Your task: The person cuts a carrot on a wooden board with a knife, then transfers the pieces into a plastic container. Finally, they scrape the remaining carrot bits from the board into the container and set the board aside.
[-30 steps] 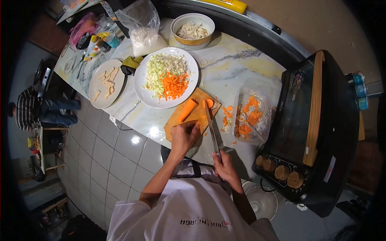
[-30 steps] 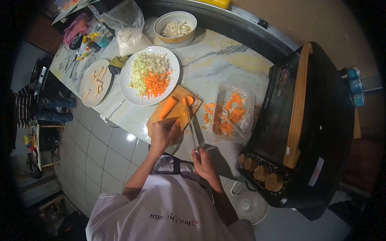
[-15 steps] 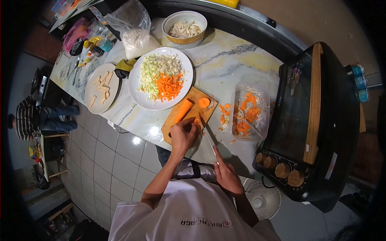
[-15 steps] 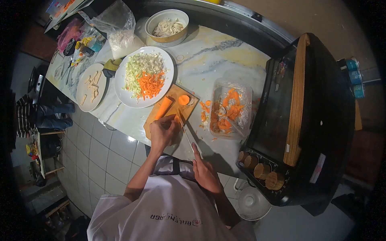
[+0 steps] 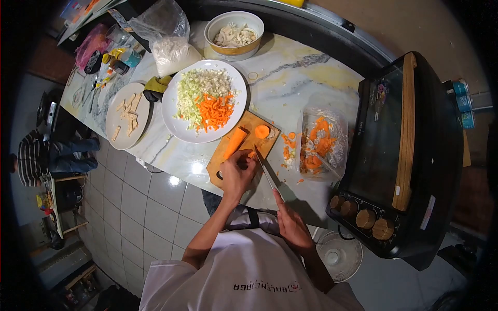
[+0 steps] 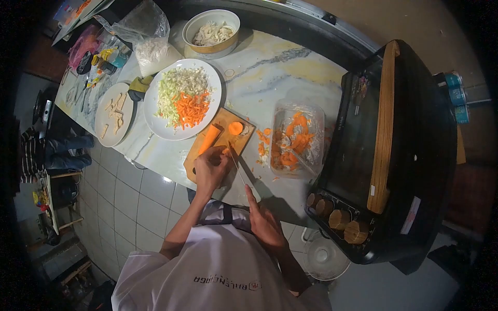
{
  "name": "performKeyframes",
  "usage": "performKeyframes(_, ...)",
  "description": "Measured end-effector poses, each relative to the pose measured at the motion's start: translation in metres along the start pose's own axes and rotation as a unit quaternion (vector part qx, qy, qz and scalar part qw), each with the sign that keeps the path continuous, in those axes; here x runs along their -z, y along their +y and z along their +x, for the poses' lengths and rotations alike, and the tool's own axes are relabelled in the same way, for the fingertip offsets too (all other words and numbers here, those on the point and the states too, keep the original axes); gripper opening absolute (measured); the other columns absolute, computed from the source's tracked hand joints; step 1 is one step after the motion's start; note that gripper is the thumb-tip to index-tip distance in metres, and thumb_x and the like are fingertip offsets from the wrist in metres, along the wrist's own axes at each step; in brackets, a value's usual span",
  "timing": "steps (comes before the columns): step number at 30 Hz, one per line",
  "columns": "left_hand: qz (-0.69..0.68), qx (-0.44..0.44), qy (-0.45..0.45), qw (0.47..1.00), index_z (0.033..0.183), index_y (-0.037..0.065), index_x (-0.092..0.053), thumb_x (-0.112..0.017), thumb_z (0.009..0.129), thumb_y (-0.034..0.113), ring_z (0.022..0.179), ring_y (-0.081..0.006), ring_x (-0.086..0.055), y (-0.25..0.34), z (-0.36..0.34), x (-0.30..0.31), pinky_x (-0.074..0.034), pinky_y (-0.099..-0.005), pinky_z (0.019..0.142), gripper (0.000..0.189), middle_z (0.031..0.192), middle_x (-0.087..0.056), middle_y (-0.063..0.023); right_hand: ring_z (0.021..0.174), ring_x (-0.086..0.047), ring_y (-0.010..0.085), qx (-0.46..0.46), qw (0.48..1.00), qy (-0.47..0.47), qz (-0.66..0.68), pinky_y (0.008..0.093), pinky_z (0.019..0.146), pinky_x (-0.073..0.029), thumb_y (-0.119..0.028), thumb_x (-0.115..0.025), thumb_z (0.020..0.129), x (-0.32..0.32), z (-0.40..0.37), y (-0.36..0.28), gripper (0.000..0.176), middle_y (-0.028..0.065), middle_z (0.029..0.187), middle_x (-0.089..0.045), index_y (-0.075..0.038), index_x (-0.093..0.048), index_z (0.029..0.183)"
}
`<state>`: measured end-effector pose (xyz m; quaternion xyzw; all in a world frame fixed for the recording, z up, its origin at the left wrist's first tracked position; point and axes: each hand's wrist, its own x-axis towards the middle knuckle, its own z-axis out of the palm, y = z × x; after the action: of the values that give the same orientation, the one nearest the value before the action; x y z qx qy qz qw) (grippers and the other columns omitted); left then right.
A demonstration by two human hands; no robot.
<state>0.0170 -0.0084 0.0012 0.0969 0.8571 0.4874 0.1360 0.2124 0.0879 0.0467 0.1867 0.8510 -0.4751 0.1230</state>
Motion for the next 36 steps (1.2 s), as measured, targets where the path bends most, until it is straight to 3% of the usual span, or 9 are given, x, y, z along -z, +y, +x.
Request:
performKeyframes(8,-0.024,0.003,0.011,1.0,0.095,-0.006,-0.073,-0.073,0.084,0.01,0.062,-0.0144,-0.068,-0.006,0.002,-0.003,-0.053,-0.0278,0.063,0.02,0.068,-0.07,-0.0113,0.089,-0.062,0.0469,-0.036,0.999,-0.022,-0.006,0.0526,0.077,-0.049,0.002,-0.055,0.09,0.005,0.0,-0.012,0.087,0.0287,0.101,-0.057,-0.022,-0.012,0.161)
performKeyframes(11,-0.02,0.008,0.005,1.0,0.095,-0.006,-0.073,-0.073,0.085,0.011,0.061,-0.0141,-0.067,0.0,0.003,0.0,-0.053,-0.0276,0.062,0.02,0.068,-0.07,-0.0114,0.083,-0.059,0.0375,-0.05,0.998,-0.033,-0.003,0.0466,0.08,-0.049,0.009,-0.048,0.09,0.007,-0.003,-0.016,0.081,0.0213,0.094,-0.056,-0.015,-0.017,0.161)
performKeyframes(17,-0.004,0.033,-0.016,0.999,0.097,-0.004,-0.074,-0.072,0.085,0.012,0.067,-0.0179,-0.071,0.0,0.003,0.001,-0.055,-0.0299,0.067,0.02,0.077,-0.074,-0.0133,0.074,-0.058,0.0353,-0.033,0.999,-0.025,-0.01,0.0426,0.073,-0.049,0.008,-0.049,0.089,0.006,-0.002,-0.016,0.082,0.0186,0.084,-0.055,-0.014,-0.017,0.161)
performKeyframes(20,-0.008,0.018,0.003,1.0,0.094,-0.004,-0.073,-0.073,0.085,0.011,0.067,-0.0173,-0.07,-0.002,0.002,0.0,-0.055,-0.0297,0.066,0.018,0.077,-0.074,-0.0129,0.066,-0.057,0.0354,-0.04,0.997,-0.038,-0.046,0.0427,0.068,-0.048,0.006,-0.05,0.089,0.005,0.002,-0.015,0.082,0.0179,0.075,-0.055,-0.014,-0.017,0.161)
performKeyframes(23,-0.034,0.0,0.017,0.999,0.089,-0.006,-0.071,-0.072,0.087,0.008,0.064,-0.0154,-0.069,0.0,0.001,-0.002,-0.054,-0.0278,0.062,0.014,0.073,-0.072,-0.0121,0.062,-0.062,0.0411,-0.039,0.996,-0.048,-0.066,0.0504,0.063,-0.05,-0.005,-0.056,0.089,-0.001,0.005,-0.005,0.087,0.0224,0.069,-0.061,-0.02,-0.01,0.162)
performKeyframes(26,-0.032,0.018,-0.003,0.999,0.088,-0.007,-0.07,-0.071,0.088,0.005,0.062,-0.0138,-0.069,0.003,0.0,0.0,-0.053,-0.0265,0.06,0.013,0.071,-0.072,-0.0118,0.064,-0.063,0.0423,-0.057,0.993,-0.079,-0.063,0.051,0.062,-0.049,-0.007,-0.055,0.09,-0.002,0.009,-0.001,0.088,0.0227,0.069,-0.061,-0.019,-0.006,0.162)
performKeyframes(29,-0.032,0.03,-0.012,0.999,0.088,-0.008,-0.071,-0.07,0.088,0.005,0.06,-0.0128,-0.069,-0.001,0.0,-0.001,-0.052,-0.0263,0.059,0.013,0.069,-0.072,-0.0118,0.065,-0.062,0.044,-0.101,0.986,-0.133,-0.023,0.0509,0.063,-0.049,-0.007,-0.055,0.09,0.013,0.015,-0.016,0.088,0.0242,0.069,-0.06,-0.018,-0.004,0.162)
performKeyframes(36,-0.032,0.021,-0.01,0.999,0.09,-0.009,-0.073,-0.071,0.09,0.01,0.061,-0.0137,-0.069,-0.008,-0.001,-0.002,-0.053,-0.0276,0.059,0.019,0.07,-0.072,-0.0122,0.067,-0.062,0.0457,-0.101,0.985,-0.143,-0.007,0.0504,0.065,-0.048,-0.004,-0.053,0.091,0.02,0.03,-0.022,0.086,0.0264,0.069,-0.059,-0.018,-0.006,0.162)
